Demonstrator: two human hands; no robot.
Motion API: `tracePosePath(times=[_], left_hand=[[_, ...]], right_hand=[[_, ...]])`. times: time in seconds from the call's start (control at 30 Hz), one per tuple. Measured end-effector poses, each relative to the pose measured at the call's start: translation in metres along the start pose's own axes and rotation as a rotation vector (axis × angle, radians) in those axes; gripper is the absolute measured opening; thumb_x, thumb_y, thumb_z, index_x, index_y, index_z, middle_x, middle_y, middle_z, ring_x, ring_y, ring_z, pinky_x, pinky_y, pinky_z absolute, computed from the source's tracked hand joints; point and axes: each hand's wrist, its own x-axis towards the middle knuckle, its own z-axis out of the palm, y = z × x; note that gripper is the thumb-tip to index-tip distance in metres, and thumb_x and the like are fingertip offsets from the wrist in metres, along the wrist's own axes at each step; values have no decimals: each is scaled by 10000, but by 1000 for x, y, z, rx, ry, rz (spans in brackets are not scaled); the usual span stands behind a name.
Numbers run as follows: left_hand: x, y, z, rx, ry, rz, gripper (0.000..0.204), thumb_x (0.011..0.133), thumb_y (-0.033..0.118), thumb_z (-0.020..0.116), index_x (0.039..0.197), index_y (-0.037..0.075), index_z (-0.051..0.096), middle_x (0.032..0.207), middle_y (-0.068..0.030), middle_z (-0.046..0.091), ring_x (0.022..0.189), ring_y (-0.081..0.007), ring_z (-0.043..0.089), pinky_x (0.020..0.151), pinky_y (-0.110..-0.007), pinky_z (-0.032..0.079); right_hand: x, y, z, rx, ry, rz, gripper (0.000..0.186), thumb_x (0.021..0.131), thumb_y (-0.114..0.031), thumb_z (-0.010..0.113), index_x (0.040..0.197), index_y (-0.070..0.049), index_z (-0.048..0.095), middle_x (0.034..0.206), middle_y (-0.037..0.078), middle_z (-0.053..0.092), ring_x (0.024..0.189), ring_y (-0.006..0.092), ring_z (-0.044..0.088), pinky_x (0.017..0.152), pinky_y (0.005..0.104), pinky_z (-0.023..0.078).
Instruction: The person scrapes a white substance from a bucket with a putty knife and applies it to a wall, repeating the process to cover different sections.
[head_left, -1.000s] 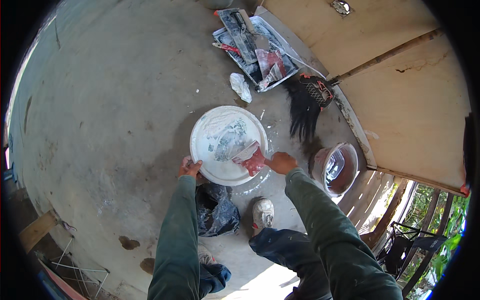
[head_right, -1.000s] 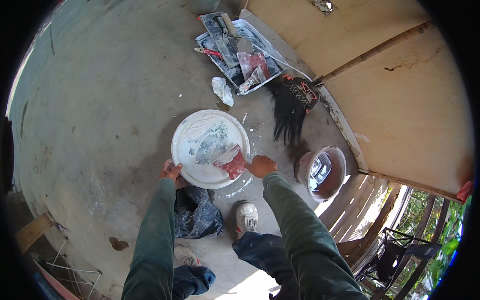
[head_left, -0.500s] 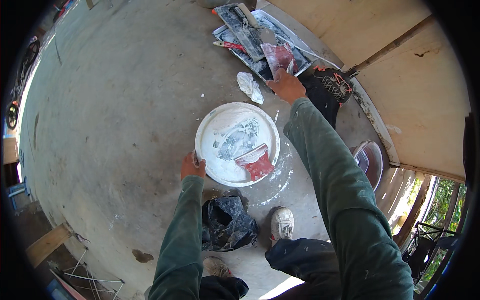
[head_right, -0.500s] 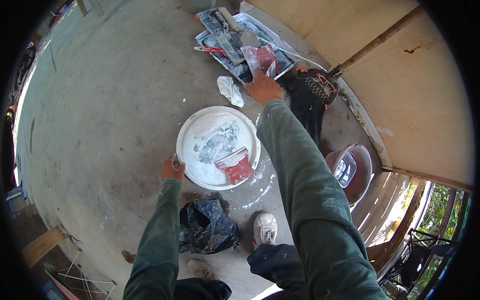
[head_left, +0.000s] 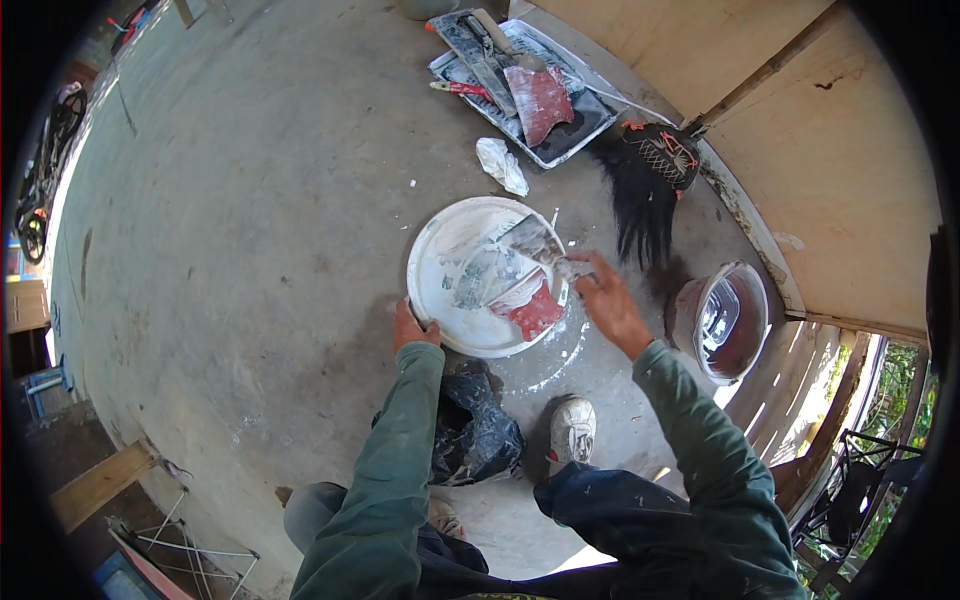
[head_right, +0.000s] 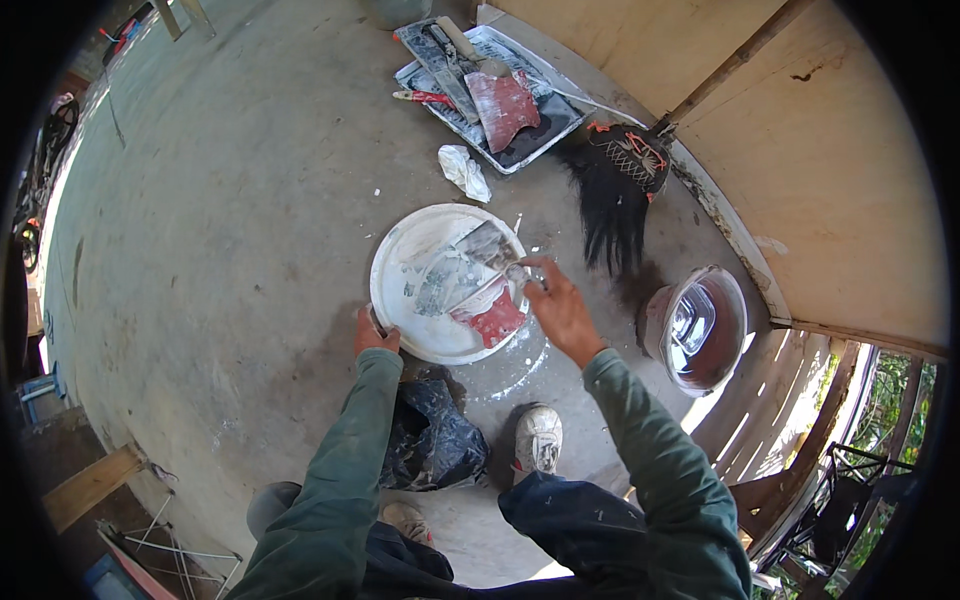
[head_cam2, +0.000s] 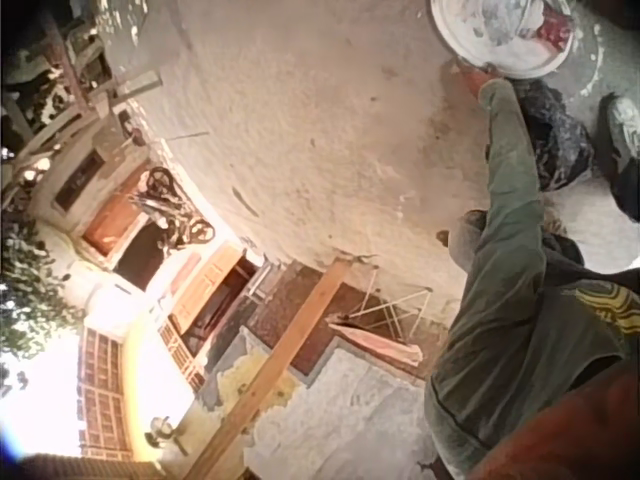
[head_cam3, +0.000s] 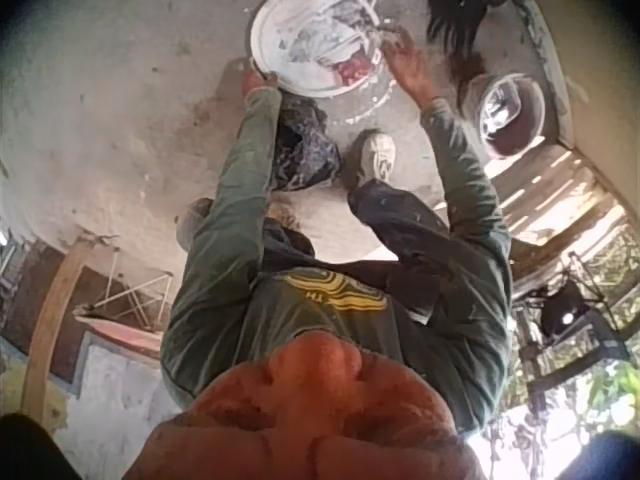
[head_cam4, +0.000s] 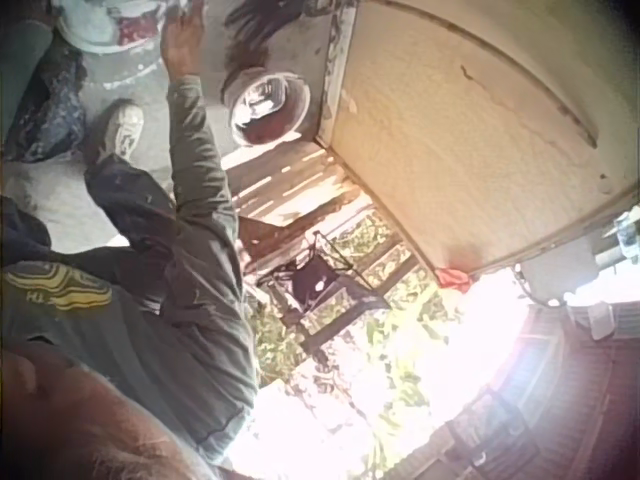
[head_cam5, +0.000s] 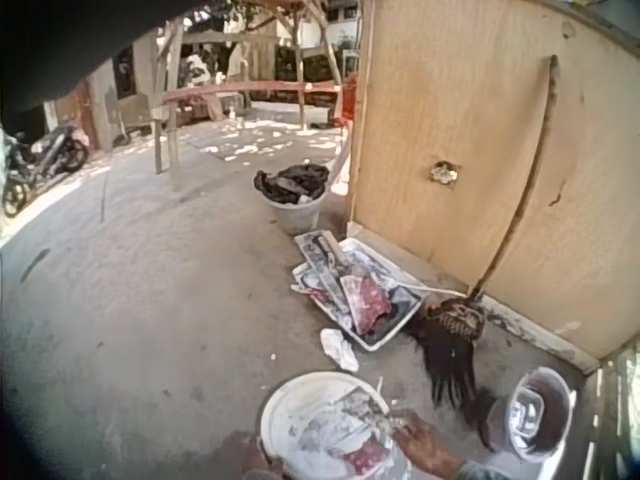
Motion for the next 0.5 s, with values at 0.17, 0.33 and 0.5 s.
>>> tracePosePath(times=[0.17,0.33,0.5], left_hand=[[-2,13,-1,-360,-104,-117,905,712,-17,742,1497,145,323,1102,-121,639,898,-215,634,812,-332,513],[4,1,-10,-312,-154,-143,939,679,-21,783,1492,197,367,836,-30,631,685,-127,548,701,-285,502],[-3,12,-9,-287,-138,-151,923,675,-2,793,1480,208,394,812,-21,595,660,-112,516,681,-277,495]], right_hand=[[-23,-4,87,-38,136,-200,347,900,-219,591,1227,-108,561,921,268,657,844,461,629,827,480,474],[6,-31,112,-146,162,-94,357,900,-224,592,1232,-98,562,814,246,668,837,427,649,843,502,463],[20,-17,130,-666,92,-118,436,895,-284,581,1290,-106,531,862,183,668,792,404,671,787,495,508]])
